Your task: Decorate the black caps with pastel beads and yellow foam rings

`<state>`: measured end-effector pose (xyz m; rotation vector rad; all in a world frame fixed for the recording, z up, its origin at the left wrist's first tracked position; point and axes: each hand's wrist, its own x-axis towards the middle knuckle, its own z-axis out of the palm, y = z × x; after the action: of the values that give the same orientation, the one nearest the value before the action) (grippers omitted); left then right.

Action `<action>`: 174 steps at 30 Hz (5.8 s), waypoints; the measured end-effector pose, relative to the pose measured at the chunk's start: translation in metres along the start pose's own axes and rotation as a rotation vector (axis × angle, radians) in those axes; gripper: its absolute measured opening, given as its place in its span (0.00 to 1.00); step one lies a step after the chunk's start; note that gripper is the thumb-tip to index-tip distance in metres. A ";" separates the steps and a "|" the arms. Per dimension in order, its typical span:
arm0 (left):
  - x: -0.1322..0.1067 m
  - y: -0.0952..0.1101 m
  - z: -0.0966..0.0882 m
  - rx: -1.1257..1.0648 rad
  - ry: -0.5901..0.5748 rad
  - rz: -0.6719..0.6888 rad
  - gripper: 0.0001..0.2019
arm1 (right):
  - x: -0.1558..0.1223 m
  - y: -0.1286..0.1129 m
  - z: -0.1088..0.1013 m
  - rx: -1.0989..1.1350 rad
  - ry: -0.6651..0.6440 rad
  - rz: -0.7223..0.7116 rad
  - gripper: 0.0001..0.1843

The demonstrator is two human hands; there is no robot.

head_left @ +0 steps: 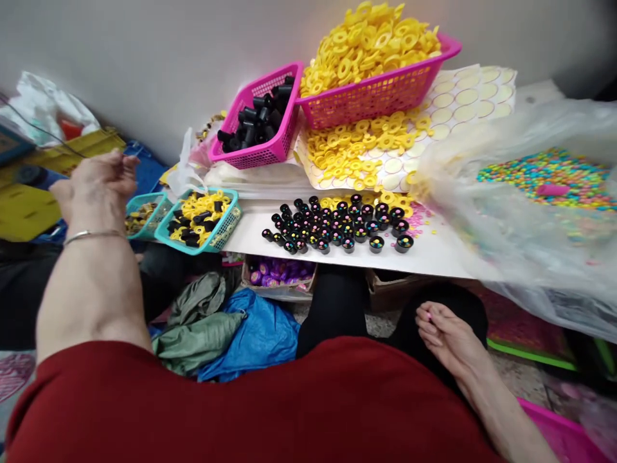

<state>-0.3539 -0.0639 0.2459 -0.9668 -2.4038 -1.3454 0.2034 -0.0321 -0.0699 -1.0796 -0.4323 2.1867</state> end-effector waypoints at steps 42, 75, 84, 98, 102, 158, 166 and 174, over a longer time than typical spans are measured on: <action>-0.381 0.042 0.172 -1.077 -1.371 -1.105 0.13 | 0.005 -0.002 0.092 -1.085 -0.309 -0.907 0.10; -0.182 -0.046 0.188 0.308 -0.514 0.153 0.08 | 0.119 -0.075 0.015 -1.480 0.111 -1.331 0.16; -0.182 -0.049 0.202 0.669 -0.645 0.267 0.16 | 0.115 -0.078 0.012 -1.108 0.236 -1.291 0.07; -0.187 -0.045 0.203 0.699 -0.661 0.369 0.09 | 0.105 -0.082 0.022 -1.065 0.251 -1.199 0.05; -0.186 -0.051 0.207 0.569 -0.613 0.427 0.08 | 0.105 -0.082 0.022 -1.071 0.253 -1.172 0.05; -0.435 0.048 0.221 -0.693 -0.832 0.246 0.07 | 0.011 -0.013 0.061 -0.136 0.021 -0.281 0.08; -0.422 0.033 0.213 -0.452 -0.958 0.695 0.11 | 0.011 0.002 0.055 -0.279 0.010 -0.191 0.08; -0.415 0.037 0.193 -0.339 -0.921 0.644 0.11 | 0.004 0.002 0.063 -0.399 -0.081 -0.148 0.10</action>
<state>0.0075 -0.0726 -0.0370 -2.6271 -1.9770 -1.1917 0.1505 -0.0317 -0.0352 -1.1234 -0.9857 2.0649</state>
